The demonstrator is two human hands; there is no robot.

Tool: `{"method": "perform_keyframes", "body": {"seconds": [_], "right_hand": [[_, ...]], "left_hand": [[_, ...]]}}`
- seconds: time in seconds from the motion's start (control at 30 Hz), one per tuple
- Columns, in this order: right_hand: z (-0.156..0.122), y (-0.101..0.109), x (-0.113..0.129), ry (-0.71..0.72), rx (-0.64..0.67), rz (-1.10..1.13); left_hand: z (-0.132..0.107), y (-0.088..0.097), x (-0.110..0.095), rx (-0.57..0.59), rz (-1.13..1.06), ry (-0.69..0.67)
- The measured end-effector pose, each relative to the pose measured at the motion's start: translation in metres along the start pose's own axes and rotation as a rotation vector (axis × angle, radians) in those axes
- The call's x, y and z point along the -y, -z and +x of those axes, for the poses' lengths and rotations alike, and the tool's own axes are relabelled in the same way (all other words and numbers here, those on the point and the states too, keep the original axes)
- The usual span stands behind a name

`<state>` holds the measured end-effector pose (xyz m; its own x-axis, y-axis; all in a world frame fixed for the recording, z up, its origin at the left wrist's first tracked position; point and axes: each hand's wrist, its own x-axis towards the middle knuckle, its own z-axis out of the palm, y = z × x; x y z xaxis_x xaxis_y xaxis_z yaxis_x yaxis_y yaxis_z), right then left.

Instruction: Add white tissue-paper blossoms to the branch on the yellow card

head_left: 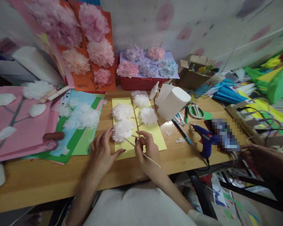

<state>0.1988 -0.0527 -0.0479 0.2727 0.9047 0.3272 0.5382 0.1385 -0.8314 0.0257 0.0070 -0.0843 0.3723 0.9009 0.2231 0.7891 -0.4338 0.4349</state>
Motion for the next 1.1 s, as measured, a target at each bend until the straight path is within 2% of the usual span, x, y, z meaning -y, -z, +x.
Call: {"method": "perform_keyframes", "body": {"seconds": [0.27,0.4,0.53,0.73,0.97,1.1], "right_hand": [[0.017,-0.005,0.017,0.020,0.100,-0.146],[0.022,-0.012,0.014,0.100,0.120,-0.183],[0.025,-0.016,0.009,0.100,0.113,-0.176],[0.020,-0.015,0.001,-0.043,-0.010,-0.003],[0.003,-0.009,0.000,0.011,-0.173,0.147],[-0.004,-0.001,-0.002,-0.034,-0.258,0.279]], "left_hand": [[0.001,-0.004,0.003,0.019,0.022,0.001],[0.002,-0.004,0.005,0.035,0.010,0.019],[0.004,-0.002,0.004,0.049,-0.020,0.037],[0.006,0.002,0.000,0.046,-0.072,0.043],[0.007,0.004,-0.005,0.053,-0.063,0.108],[0.006,0.002,-0.004,0.044,-0.068,0.103]]}}
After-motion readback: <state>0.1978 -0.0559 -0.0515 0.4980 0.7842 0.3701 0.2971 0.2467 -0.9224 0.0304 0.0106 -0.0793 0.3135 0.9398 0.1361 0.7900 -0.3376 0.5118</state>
